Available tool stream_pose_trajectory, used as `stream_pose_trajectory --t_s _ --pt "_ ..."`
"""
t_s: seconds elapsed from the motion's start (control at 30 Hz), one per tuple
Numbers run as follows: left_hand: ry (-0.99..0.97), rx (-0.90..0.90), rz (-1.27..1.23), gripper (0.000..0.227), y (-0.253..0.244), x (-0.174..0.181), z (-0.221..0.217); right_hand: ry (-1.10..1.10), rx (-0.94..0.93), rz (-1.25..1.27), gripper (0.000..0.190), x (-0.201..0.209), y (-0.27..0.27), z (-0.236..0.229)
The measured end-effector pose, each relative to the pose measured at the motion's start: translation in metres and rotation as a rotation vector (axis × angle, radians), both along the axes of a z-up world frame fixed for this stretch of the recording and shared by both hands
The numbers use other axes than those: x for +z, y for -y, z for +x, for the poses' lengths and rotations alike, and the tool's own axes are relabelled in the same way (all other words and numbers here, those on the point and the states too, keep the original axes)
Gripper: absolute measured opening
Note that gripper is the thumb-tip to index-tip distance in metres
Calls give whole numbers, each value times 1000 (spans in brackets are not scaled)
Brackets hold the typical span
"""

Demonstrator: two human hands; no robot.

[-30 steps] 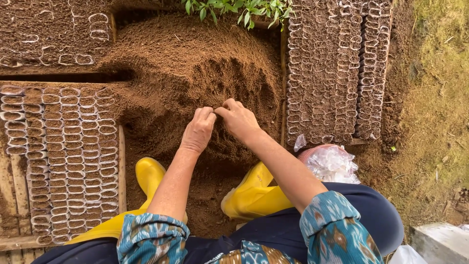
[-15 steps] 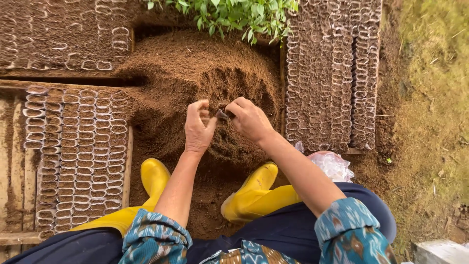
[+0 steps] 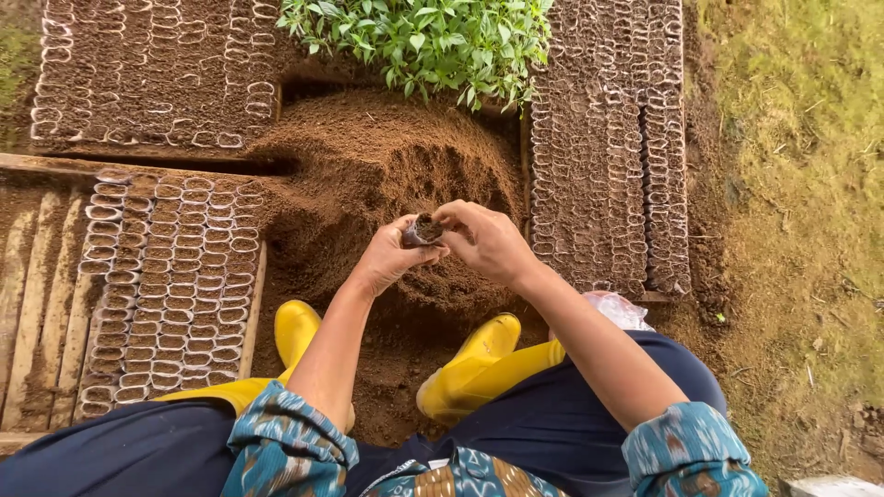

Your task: Filling individual seedling starter tubes with soil from a pile by hand

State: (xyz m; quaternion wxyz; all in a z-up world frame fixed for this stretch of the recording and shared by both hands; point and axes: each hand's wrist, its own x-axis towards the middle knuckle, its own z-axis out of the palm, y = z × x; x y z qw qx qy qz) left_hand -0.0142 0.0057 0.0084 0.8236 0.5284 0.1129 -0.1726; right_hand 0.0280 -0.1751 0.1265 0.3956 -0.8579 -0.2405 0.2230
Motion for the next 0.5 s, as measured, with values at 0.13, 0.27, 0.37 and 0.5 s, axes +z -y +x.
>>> stream_pose_trajectory --t_s 0.13,0.27,0.37,0.5 --pt "27 -35 -6 56 2 8 -3 89 82 -46 36 -13 9 -2" --pt "31 -87 41 49 8 8 -4 89 171 -126 59 2 8 -12" --pt "84 -103 111 42 13 -3 -8 38 188 -149 66 -17 9 -17" --pt "81 -142 187 36 17 -3 -10 83 221 -240 65 -10 11 -17"
